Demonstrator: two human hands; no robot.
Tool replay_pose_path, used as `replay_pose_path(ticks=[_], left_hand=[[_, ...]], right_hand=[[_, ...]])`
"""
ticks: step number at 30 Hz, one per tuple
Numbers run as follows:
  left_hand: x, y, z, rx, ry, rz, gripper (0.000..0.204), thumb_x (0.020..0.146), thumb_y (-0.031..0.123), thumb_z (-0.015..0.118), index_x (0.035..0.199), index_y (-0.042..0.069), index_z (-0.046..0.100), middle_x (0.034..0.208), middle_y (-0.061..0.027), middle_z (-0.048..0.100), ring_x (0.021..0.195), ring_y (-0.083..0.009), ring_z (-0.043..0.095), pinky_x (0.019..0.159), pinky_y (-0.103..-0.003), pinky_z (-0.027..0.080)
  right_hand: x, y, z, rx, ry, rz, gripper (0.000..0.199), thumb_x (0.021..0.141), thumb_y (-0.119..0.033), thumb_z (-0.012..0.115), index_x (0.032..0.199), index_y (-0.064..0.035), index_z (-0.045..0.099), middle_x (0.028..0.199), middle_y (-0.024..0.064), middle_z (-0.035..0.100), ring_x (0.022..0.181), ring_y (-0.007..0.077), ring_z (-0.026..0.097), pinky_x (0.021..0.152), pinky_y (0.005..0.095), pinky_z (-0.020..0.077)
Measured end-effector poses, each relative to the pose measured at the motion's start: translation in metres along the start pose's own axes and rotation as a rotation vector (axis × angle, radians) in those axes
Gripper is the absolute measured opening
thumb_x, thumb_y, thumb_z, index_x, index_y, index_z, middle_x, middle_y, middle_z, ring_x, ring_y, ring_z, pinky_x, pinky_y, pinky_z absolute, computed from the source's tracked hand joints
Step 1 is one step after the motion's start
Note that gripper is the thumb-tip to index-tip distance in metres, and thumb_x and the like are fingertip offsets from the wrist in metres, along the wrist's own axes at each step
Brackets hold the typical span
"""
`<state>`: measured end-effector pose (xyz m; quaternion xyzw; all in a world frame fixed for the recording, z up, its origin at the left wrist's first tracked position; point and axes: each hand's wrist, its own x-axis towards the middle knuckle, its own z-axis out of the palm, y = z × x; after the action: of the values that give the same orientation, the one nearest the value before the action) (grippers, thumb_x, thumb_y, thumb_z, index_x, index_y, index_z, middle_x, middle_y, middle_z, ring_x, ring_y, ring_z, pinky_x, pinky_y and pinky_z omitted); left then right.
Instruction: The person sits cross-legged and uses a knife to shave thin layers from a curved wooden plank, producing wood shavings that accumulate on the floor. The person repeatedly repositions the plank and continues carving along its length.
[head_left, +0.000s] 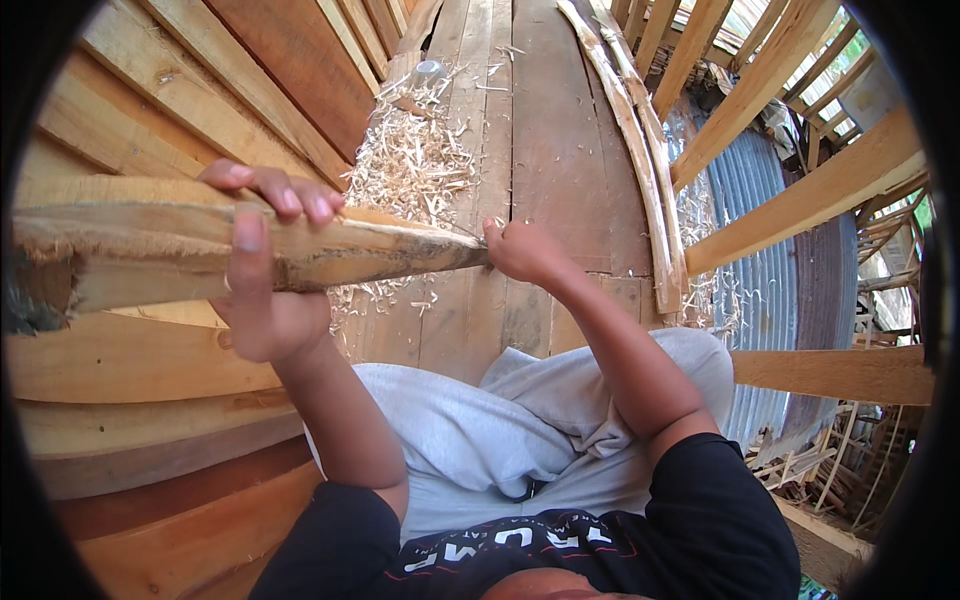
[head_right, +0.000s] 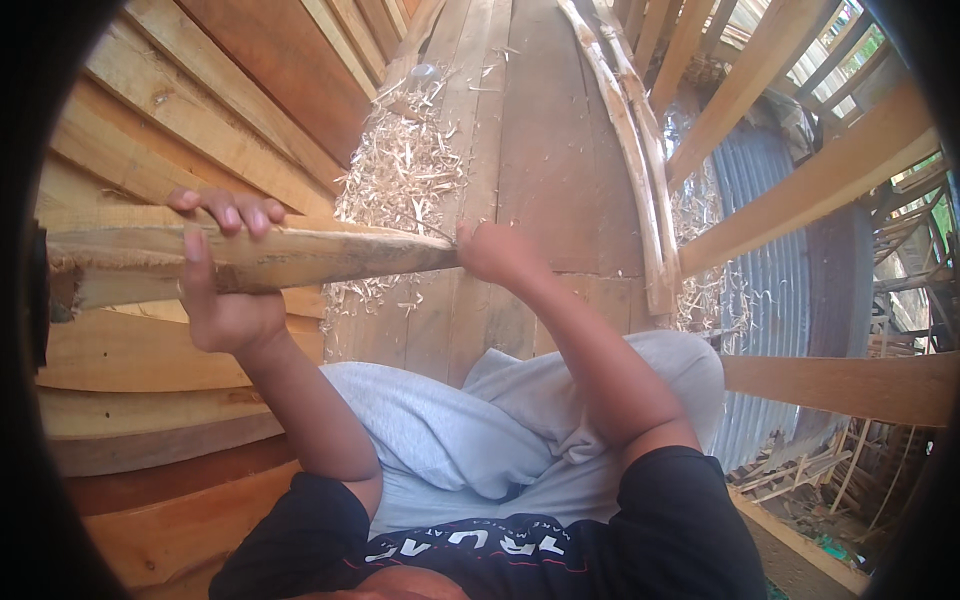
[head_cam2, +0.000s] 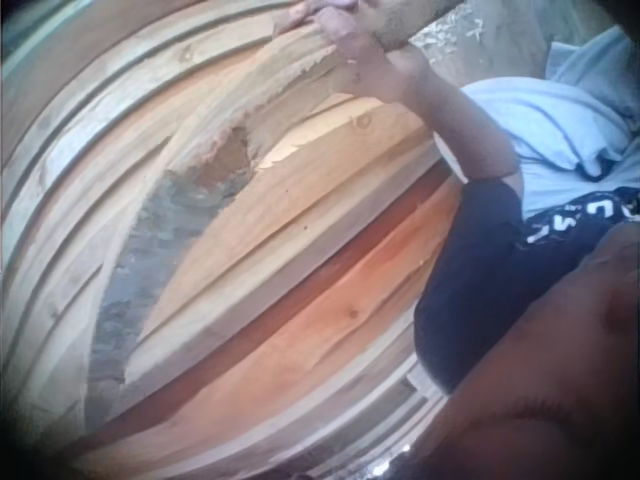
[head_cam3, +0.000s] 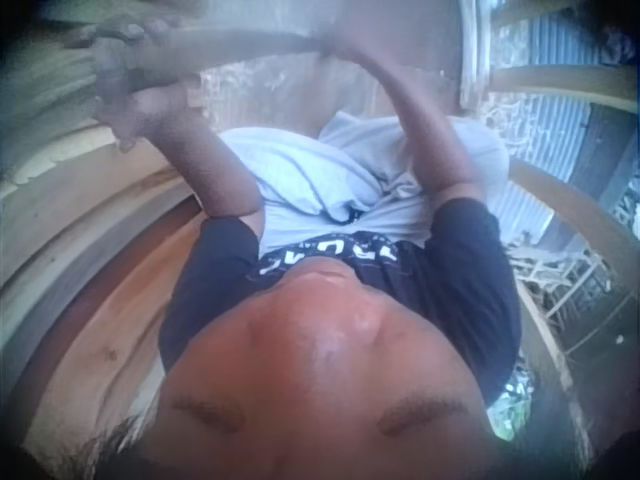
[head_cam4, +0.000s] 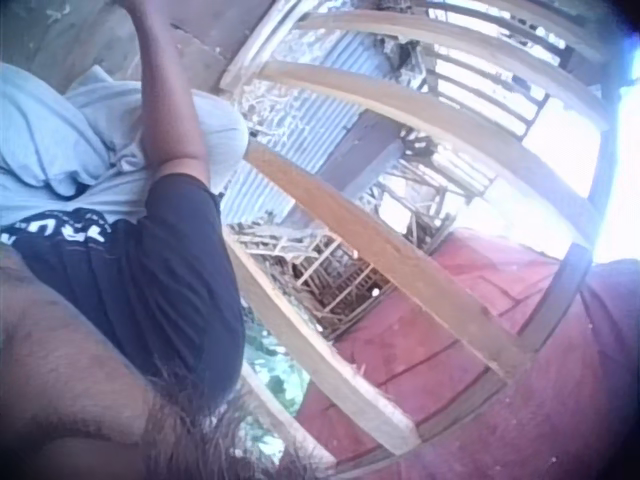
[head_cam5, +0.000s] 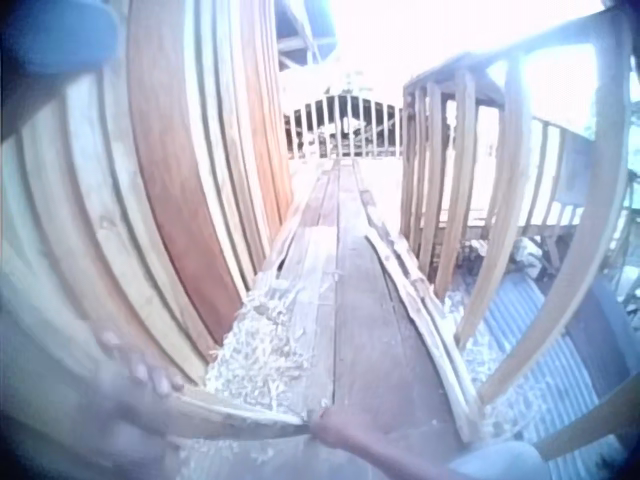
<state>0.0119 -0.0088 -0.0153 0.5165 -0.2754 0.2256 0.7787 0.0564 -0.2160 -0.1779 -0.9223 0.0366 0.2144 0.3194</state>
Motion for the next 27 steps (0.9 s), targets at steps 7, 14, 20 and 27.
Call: replay_pose_path(ticks=[7, 14, 20, 27], left_hand=[[0.0, 0.004, 0.003, 0.026, 0.136, 0.055, 0.012, 0.092, 0.005, 0.054, 0.103, 0.007, 0.05, 0.076, -0.007, 0.051, 0.067, -0.0191, 0.052, 0.069, -0.039, 0.045], [0.001, -0.008, 0.025, 0.159, 0.228, 0.001, 0.005, 0.093, 0.011, 0.054, 0.097, 0.013, 0.051, 0.075, -0.0029, 0.047, 0.07, -0.0162, 0.049, 0.072, -0.038, 0.042], [0.004, -0.01, 0.007, 0.017, 0.222, -0.044, 0.007, 0.091, 0.012, 0.056, 0.095, 0.014, 0.049, 0.075, -0.0027, 0.047, 0.07, -0.0162, 0.048, 0.074, -0.037, 0.041], [0.007, -0.013, -0.005, -0.02, 0.234, -0.032, 0.013, 0.089, 0.009, 0.058, 0.095, 0.012, 0.047, 0.074, -0.0037, 0.049, 0.069, -0.0167, 0.05, 0.073, -0.037, 0.042]], right_hand=[[-0.012, -0.018, -0.012, 0.207, -0.068, -0.028, 0.069, 0.1, -0.045, 0.03, 0.088, 0.0141, 0.065, 0.094, 0.0383, 0.062, 0.095, 0.0495, 0.062, 0.088, 0.0506, 0.0476], [0.024, 0.027, 0.032, 0.197, 0.211, -0.061, 0.057, 0.1, -0.034, 0.03, 0.091, 0.0105, 0.065, 0.095, 0.0337, 0.064, 0.09, 0.0484, 0.063, 0.085, 0.0534, 0.0477], [-0.027, -0.047, -0.005, 0.288, 0.229, -0.196, 0.059, 0.098, -0.033, 0.033, 0.071, 0.0108, 0.062, 0.082, 0.0347, 0.062, 0.083, 0.0484, 0.062, 0.078, 0.0532, 0.0482], [0.032, 0.016, 0.039, 0.184, 0.187, -0.08, 0.049, 0.098, -0.028, 0.032, 0.091, 0.0087, 0.065, 0.095, 0.0303, 0.066, 0.093, 0.046, 0.064, 0.084, 0.0552, 0.0481]])
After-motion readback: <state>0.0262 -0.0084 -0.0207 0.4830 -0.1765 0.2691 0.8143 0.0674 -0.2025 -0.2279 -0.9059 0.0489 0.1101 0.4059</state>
